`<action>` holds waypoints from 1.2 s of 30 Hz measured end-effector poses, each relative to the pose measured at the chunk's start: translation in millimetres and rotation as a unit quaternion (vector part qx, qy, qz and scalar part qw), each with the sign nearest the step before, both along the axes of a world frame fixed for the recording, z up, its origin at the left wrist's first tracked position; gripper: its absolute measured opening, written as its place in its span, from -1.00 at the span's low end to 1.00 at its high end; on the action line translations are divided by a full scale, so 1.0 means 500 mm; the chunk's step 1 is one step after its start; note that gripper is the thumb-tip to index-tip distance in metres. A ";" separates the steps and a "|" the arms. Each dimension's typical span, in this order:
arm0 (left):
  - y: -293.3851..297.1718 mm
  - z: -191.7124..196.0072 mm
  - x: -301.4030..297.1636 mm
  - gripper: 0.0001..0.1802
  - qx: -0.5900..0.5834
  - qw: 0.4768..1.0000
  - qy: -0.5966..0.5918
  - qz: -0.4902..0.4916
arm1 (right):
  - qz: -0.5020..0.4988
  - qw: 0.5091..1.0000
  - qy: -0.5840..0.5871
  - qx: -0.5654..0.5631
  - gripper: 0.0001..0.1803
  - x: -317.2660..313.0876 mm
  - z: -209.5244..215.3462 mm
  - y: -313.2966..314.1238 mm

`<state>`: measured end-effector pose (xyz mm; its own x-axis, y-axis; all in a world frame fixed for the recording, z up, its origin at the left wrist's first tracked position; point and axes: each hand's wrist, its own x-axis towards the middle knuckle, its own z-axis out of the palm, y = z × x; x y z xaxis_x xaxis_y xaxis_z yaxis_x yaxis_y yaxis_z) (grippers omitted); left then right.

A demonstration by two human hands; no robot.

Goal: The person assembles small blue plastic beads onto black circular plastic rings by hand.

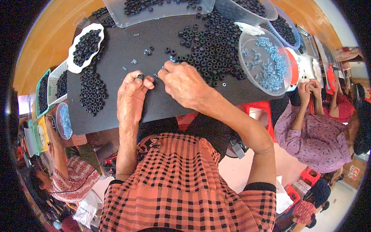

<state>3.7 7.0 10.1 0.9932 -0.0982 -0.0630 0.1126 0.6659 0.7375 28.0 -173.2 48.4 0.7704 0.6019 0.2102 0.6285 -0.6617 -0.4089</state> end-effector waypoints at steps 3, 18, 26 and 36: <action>-0.001 0.003 -0.002 -0.86 0.013 1.000 0.000 -0.002 | -0.010 0.994 0.000 0.108 -0.78 0.017 -0.007 -0.004; 0.002 0.000 -0.005 -0.83 -0.004 0.998 0.000 -0.068 | 0.040 0.779 0.337 0.526 -0.93 0.028 -0.041 0.050; -0.001 0.001 -0.007 -0.85 -0.007 0.998 0.009 -0.066 | 0.029 0.836 0.254 0.486 -0.85 0.027 -0.050 0.049; -0.004 0.005 -0.007 -0.86 0.051 0.998 0.004 -0.043 | 0.034 0.842 0.227 0.488 -0.89 0.031 -0.065 0.043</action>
<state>0.2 5.1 12.5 0.9807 -0.1764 -0.0839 0.1719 0.5753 0.7997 43.6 -151.8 15.8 0.8758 0.3588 0.3230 0.2836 0.1590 -0.9457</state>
